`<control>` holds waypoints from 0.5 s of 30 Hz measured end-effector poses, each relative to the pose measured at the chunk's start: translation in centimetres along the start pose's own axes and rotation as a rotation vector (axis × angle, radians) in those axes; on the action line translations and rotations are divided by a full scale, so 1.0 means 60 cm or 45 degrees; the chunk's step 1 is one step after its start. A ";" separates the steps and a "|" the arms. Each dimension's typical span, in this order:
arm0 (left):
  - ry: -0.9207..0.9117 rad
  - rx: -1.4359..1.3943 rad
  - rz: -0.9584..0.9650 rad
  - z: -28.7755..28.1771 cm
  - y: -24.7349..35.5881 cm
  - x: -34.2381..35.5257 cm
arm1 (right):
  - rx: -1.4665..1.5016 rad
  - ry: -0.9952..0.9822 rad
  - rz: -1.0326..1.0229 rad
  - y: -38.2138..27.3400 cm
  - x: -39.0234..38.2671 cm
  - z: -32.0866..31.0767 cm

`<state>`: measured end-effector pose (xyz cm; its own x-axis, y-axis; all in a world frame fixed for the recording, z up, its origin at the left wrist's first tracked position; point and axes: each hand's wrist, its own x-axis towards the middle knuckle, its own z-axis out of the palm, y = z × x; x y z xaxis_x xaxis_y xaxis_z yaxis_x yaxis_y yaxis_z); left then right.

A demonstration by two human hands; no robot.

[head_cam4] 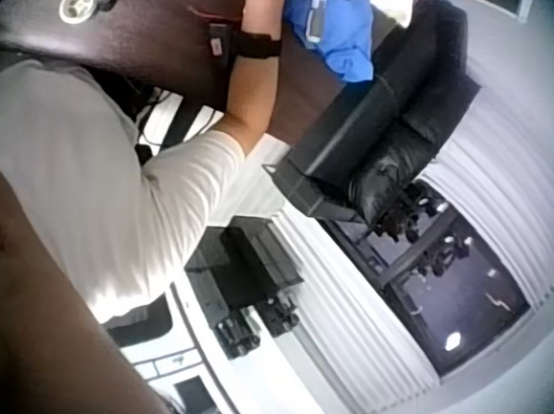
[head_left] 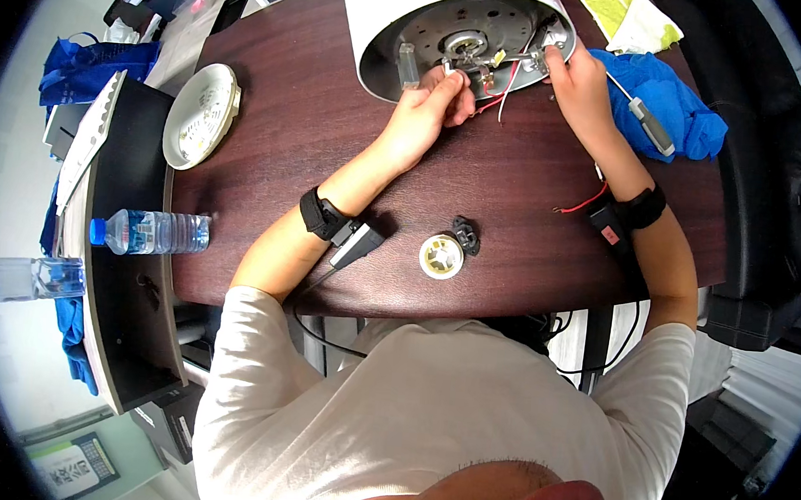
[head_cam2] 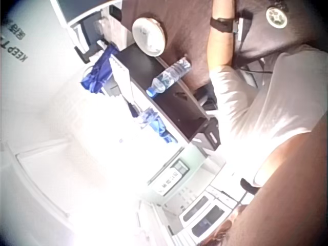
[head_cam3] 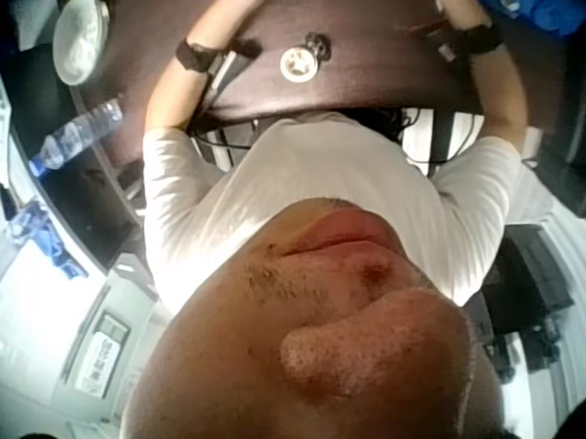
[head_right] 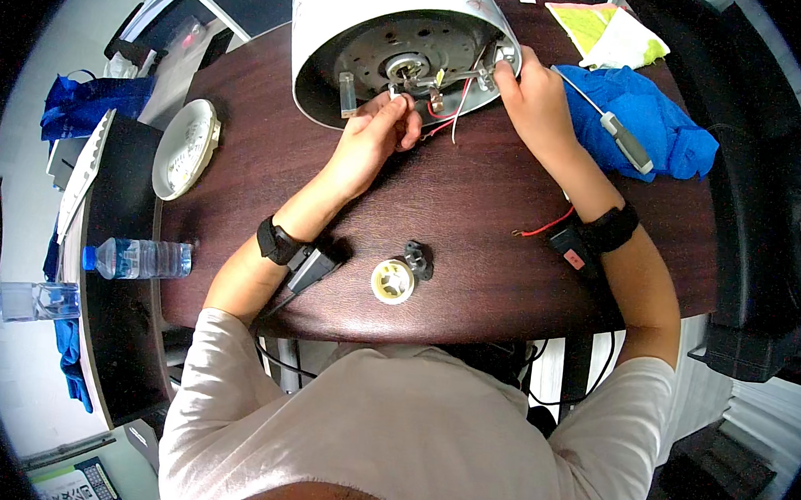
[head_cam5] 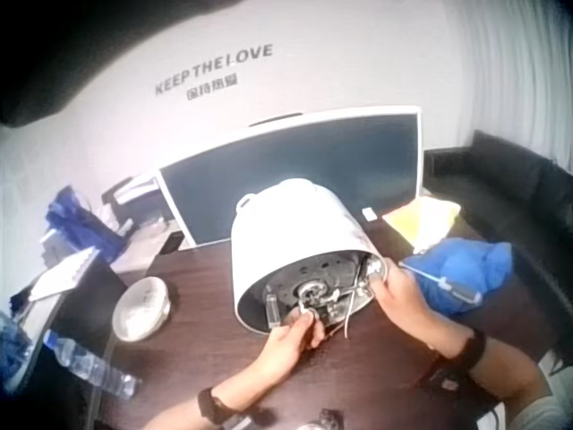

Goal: The person works on the internal wiring of a white cylindrical device, likely a lamp, using a multimeter to test connections. They repeatedly probe and adjust wires inside the housing while seated at a table.

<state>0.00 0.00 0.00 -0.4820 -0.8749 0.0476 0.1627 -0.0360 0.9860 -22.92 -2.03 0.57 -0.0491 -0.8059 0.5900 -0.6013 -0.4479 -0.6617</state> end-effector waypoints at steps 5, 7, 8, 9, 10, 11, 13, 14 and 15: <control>0.002 0.002 0.038 0.011 -0.003 0.011 | -0.014 -0.019 0.004 0.014 0.010 -0.011; 0.011 0.009 0.035 0.011 -0.003 0.009 | -0.026 -0.017 -0.005 0.007 0.008 -0.010; 0.016 0.013 0.034 0.011 -0.002 0.008 | -0.033 -0.016 -0.009 0.005 0.008 -0.010; 0.029 0.020 0.028 0.012 0.000 0.007 | -0.028 -0.018 -0.007 0.006 0.007 -0.009; 0.041 0.026 0.021 0.013 0.003 0.005 | -0.024 -0.020 -0.006 0.009 0.007 -0.008; 0.054 0.033 0.015 0.013 0.004 0.004 | -0.020 -0.023 -0.004 0.011 0.006 -0.008; 0.064 0.008 0.027 0.011 -0.001 0.004 | -0.015 -0.019 -0.006 0.009 0.006 -0.007; 0.069 -0.005 0.033 0.011 -0.003 0.004 | -0.012 -0.017 -0.008 0.009 0.006 -0.007; 0.070 -0.011 0.029 0.012 -0.002 0.004 | -0.003 -0.018 0.000 0.009 0.006 -0.007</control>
<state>-0.74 0.16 -0.01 -0.4303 -0.9006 0.0609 0.1803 -0.0197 0.9834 -23.58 -2.42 0.61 -0.0378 -0.8113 0.5834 -0.6030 -0.4470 -0.6607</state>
